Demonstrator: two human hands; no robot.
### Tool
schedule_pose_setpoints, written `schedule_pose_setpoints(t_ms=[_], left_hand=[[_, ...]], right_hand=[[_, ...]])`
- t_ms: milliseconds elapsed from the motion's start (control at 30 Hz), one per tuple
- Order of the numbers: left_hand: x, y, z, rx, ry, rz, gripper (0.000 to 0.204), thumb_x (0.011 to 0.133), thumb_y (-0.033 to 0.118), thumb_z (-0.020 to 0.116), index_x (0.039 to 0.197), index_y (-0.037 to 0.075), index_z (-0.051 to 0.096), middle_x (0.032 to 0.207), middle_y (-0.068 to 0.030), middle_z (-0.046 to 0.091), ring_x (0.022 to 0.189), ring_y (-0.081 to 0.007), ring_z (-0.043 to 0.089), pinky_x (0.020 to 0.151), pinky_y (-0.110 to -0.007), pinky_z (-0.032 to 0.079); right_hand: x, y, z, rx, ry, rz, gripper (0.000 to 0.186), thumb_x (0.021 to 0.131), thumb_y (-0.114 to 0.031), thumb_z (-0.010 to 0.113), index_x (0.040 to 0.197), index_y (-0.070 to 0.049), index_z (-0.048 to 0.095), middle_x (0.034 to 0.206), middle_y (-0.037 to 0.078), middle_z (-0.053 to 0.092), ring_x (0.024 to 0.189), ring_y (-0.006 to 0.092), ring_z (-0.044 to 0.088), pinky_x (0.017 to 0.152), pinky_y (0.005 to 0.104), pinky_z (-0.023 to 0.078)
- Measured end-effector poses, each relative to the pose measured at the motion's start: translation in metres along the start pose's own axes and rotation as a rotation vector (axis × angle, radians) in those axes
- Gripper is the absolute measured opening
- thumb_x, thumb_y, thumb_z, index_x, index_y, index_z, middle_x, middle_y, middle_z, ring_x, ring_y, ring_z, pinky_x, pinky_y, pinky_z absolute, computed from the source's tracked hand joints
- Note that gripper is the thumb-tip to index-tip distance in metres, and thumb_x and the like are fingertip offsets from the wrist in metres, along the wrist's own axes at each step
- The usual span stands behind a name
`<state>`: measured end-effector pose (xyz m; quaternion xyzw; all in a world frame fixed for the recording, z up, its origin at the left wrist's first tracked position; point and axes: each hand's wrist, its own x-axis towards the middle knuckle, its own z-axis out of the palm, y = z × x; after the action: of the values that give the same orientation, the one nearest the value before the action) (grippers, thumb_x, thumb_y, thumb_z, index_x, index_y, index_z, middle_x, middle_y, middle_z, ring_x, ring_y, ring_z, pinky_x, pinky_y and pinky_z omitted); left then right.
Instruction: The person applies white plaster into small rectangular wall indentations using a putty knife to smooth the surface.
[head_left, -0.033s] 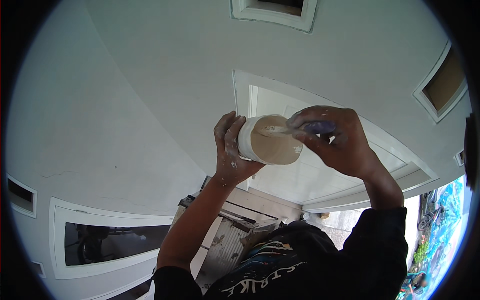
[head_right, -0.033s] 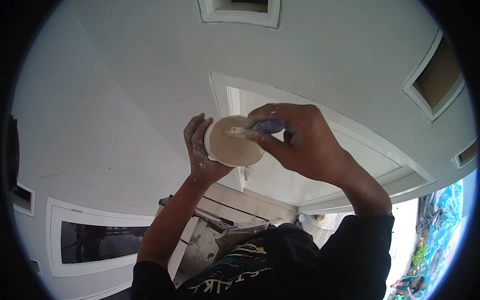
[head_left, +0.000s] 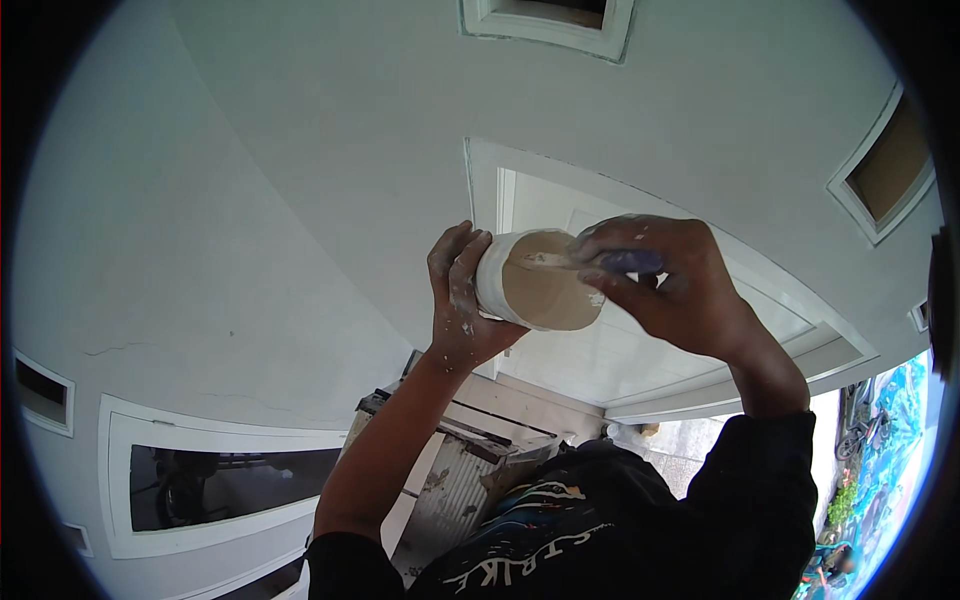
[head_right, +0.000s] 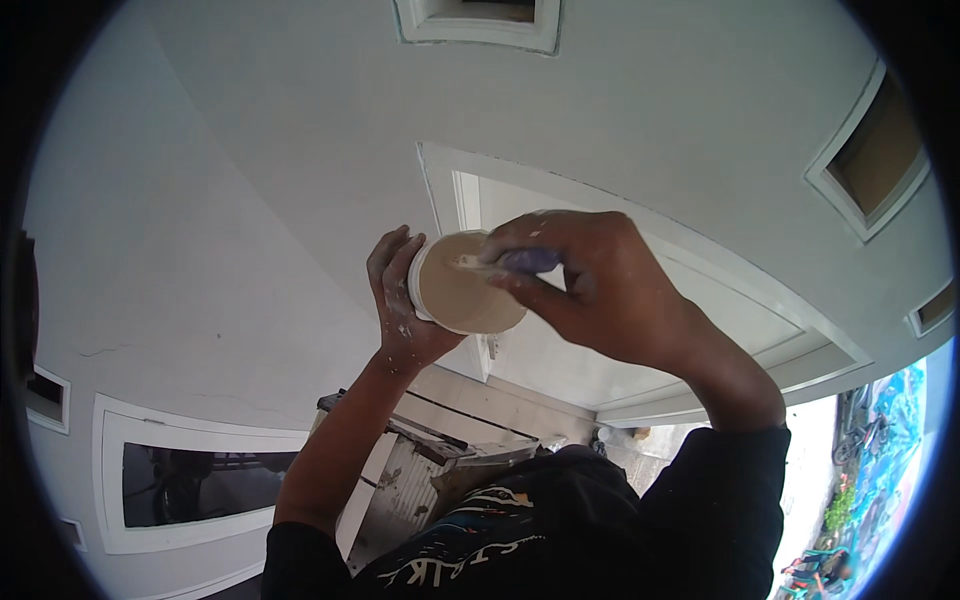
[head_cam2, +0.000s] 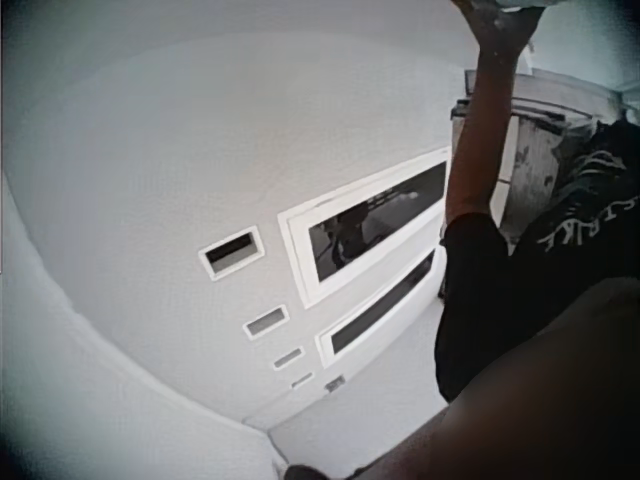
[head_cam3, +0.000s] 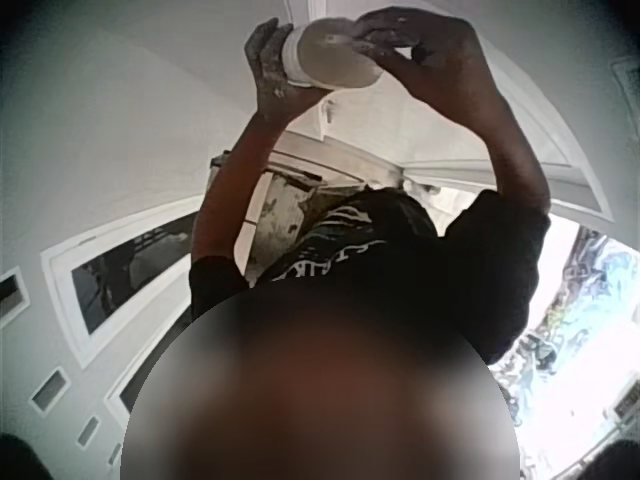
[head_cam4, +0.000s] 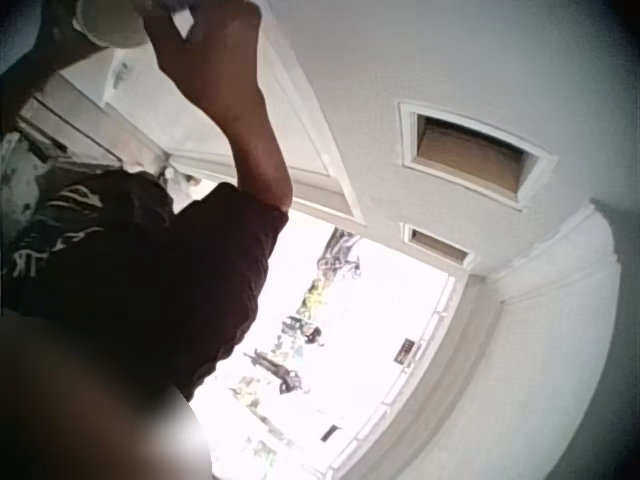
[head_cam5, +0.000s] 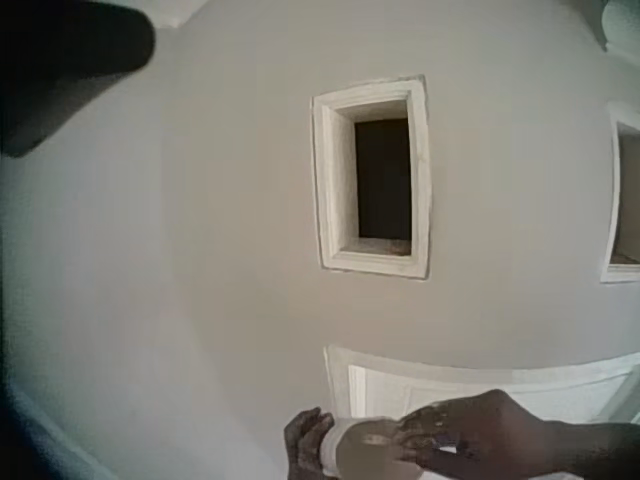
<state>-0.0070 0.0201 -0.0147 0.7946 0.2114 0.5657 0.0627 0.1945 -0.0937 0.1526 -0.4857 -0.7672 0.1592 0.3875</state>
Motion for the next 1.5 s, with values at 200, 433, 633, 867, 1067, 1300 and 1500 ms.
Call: schedule_pose_setpoints(t_ms=[200, 433, 633, 867, 1067, 1300, 1500], left_hand=[[0.003, -0.002, 0.002, 0.059, -0.007, 0.032, 0.116, 0.063, 0.043, 0.101, 0.150, 0.007, 0.033, 0.145, -0.0201, 0.033, 0.141, -0.0413, 0.039, 0.109, -0.051, 0.052], [0.000, -0.004, 0.003, 0.001, 0.006, 0.001, 0.111, 0.065, 0.042, 0.099, 0.147, 0.005, 0.033, 0.142, -0.0163, 0.039, 0.140, -0.0422, 0.037, 0.111, -0.056, 0.043], [0.000, -0.005, 0.002, 0.043, -0.016, -0.019, 0.114, 0.064, 0.045, 0.099, 0.148, 0.004, 0.032, 0.141, -0.0173, 0.039, 0.140, -0.0425, 0.038, 0.112, -0.056, 0.044], [0.000, 0.000, -0.001, 0.050, 0.003, -0.055, 0.119, 0.065, 0.048, 0.099, 0.149, 0.001, 0.030, 0.142, -0.0221, 0.039, 0.140, -0.0421, 0.038, 0.112, -0.055, 0.045], [-0.001, 0.000, -0.003, 0.063, -0.016, -0.058, 0.119, 0.065, 0.046, 0.099, 0.150, 0.001, 0.030, 0.143, -0.0223, 0.038, 0.140, -0.0419, 0.037, 0.112, -0.054, 0.046], [0.001, -0.001, -0.004, 0.054, -0.012, -0.050, 0.116, 0.065, 0.045, 0.099, 0.149, 0.001, 0.032, 0.143, -0.0235, 0.037, 0.139, -0.0421, 0.041, 0.108, -0.053, 0.051], [0.003, 0.001, -0.004, 0.030, -0.027, -0.100, 0.112, 0.067, 0.046, 0.098, 0.147, -0.001, 0.036, 0.143, -0.0241, 0.036, 0.137, -0.0412, 0.044, 0.098, -0.049, 0.061]], right_hand=[[0.011, -0.005, 0.004, -0.235, -0.302, 0.012, 0.023, 0.085, -0.002, 0.083, 0.106, -0.001, 0.075, 0.107, 0.016, 0.077, 0.105, 0.0281, 0.077, 0.089, 0.0405, 0.063], [0.005, 0.011, 0.004, 0.106, 0.074, -0.141, 0.021, 0.093, -0.004, 0.077, 0.113, 0.000, 0.074, 0.107, 0.015, 0.077, 0.094, 0.0221, 0.077, 0.079, 0.0328, 0.063], [-0.001, 0.020, 0.002, 0.257, 0.192, -0.093, 0.019, 0.101, -0.007, 0.070, 0.116, 0.005, 0.068, 0.104, 0.014, 0.075, 0.089, 0.0181, 0.075, 0.064, 0.0258, 0.059], [-0.024, 0.039, 0.014, 0.592, 0.424, 0.304, 0.025, 0.107, -0.020, 0.062, 0.120, 0.002, 0.060, 0.108, 0.018, 0.073, 0.099, 0.0261, 0.078, 0.040, 0.0203, 0.043], [-0.031, 0.044, 0.025, 0.695, 0.481, 0.375, 0.023, 0.108, -0.020, 0.059, 0.118, 0.001, 0.060, 0.109, 0.019, 0.072, 0.102, 0.0294, 0.078, 0.038, 0.0201, 0.042], [-0.033, 0.038, 0.022, 0.725, 0.526, 0.372, 0.022, 0.107, -0.019, 0.059, 0.117, 0.001, 0.059, 0.108, 0.019, 0.072, 0.102, 0.0291, 0.078, 0.038, 0.0206, 0.041], [-0.031, 0.031, 0.016, 0.741, 0.488, 0.399, 0.026, 0.106, -0.022, 0.061, 0.118, 0.001, 0.059, 0.108, 0.018, 0.072, 0.099, 0.0269, 0.078, 0.039, 0.0210, 0.039]])
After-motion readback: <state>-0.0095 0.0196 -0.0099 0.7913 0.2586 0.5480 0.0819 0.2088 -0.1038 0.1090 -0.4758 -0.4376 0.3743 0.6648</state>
